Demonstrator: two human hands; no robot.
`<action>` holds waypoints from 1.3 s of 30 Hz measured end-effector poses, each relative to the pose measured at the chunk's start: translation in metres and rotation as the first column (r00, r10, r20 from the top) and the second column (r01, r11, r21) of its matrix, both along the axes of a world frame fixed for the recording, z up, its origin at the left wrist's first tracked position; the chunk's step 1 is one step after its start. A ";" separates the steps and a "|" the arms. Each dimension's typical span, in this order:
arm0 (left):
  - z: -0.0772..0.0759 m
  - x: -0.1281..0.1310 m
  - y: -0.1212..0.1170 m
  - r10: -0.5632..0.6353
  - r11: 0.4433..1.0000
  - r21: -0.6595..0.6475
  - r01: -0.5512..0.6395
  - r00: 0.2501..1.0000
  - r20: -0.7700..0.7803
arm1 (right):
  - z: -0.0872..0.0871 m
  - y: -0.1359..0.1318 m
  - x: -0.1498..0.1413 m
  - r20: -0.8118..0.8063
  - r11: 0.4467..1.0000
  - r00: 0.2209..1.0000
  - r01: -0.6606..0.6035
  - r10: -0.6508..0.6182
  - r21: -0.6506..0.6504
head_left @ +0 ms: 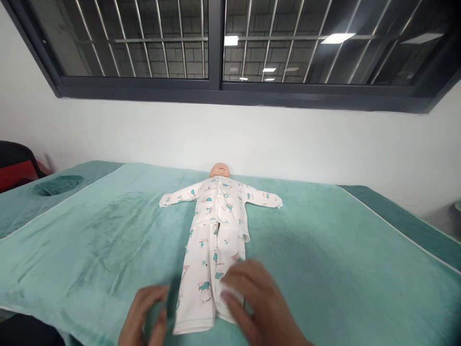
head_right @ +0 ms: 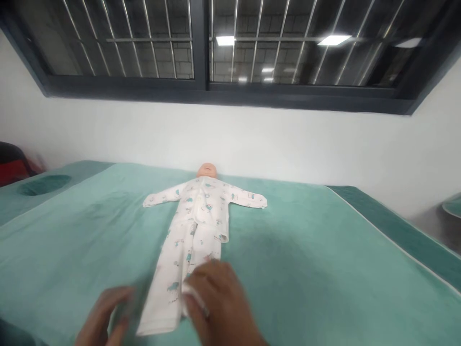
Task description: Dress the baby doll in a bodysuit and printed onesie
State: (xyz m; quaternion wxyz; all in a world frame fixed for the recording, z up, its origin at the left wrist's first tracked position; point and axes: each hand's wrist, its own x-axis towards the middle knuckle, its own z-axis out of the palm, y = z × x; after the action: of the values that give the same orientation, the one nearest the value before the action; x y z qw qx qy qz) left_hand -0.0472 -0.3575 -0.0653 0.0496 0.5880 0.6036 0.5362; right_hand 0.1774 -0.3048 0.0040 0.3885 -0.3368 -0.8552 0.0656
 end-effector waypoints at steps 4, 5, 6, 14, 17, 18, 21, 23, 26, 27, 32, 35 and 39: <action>0.018 -0.003 0.062 -0.003 0.989 -0.146 0.009 0.999 0.041 | 0.002 0.052 0.017 0.042 0.936 0.936 0.350 -0.349 -0.018; 0.023 -0.001 0.079 -0.032 0.983 -0.182 0.037 0.999 0.030 | -0.003 0.065 0.017 0.067 0.922 0.921 0.386 -0.383 -0.023; 0.026 0.002 0.094 -0.064 0.981 -0.183 0.065 0.998 0.010 | -0.010 0.076 0.016 0.086 0.916 0.914 0.400 -0.396 -0.033; 0.028 0.010 0.119 -0.069 0.934 -0.340 0.115 0.987 0.144 | -0.034 0.086 0.020 0.058 0.934 0.944 0.330 -0.325 -0.139; 0.031 0.006 0.115 -0.070 0.922 -0.357 0.149 0.972 0.224 | -0.027 0.085 0.029 0.011 0.938 0.973 0.225 -0.230 -0.265; 0.032 0.004 0.117 -0.070 0.926 -0.341 0.162 0.961 0.268 | -0.024 0.089 0.033 -0.028 0.928 0.977 0.193 -0.212 -0.318; 0.037 0.000 0.137 -0.052 0.939 -0.272 0.210 0.869 0.492 | -0.016 0.116 0.044 -0.182 0.854 0.919 0.234 -0.350 -0.465; 0.041 0.000 0.156 -0.055 0.922 -0.254 0.292 0.749 0.660 | -0.014 0.143 0.047 -0.208 0.776 0.842 0.325 -0.498 -0.541; 0.045 0.005 0.182 -0.094 0.862 -0.224 0.455 0.579 0.810 | -0.018 0.179 0.037 -0.157 0.689 0.796 0.385 -0.585 -0.613; 0.046 0.007 0.188 -0.109 0.838 -0.215 0.502 0.539 0.835 | -0.020 0.187 0.031 -0.154 0.670 0.784 0.390 -0.601 -0.632; 0.044 0.018 0.202 -0.148 0.770 -0.153 0.619 0.407 0.901 | -0.027 0.195 0.001 -0.220 0.629 0.739 0.333 -0.637 -0.703; 0.041 0.025 0.208 -0.170 0.793 -0.102 0.601 0.379 0.909 | -0.030 0.192 -0.002 -0.402 0.622 0.682 0.099 -0.611 -0.777; 0.040 0.039 0.229 -0.220 0.806 -0.046 0.590 0.371 0.902 | -0.038 0.196 0.007 -0.568 0.635 0.548 -0.084 -0.614 -0.768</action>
State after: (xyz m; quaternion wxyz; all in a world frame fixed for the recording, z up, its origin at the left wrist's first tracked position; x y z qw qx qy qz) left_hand -0.0080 -0.1288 -0.0248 0.5859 0.3479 0.4137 0.6038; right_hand 0.1842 -0.1090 -0.0345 0.5651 -0.5324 -0.4181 0.4716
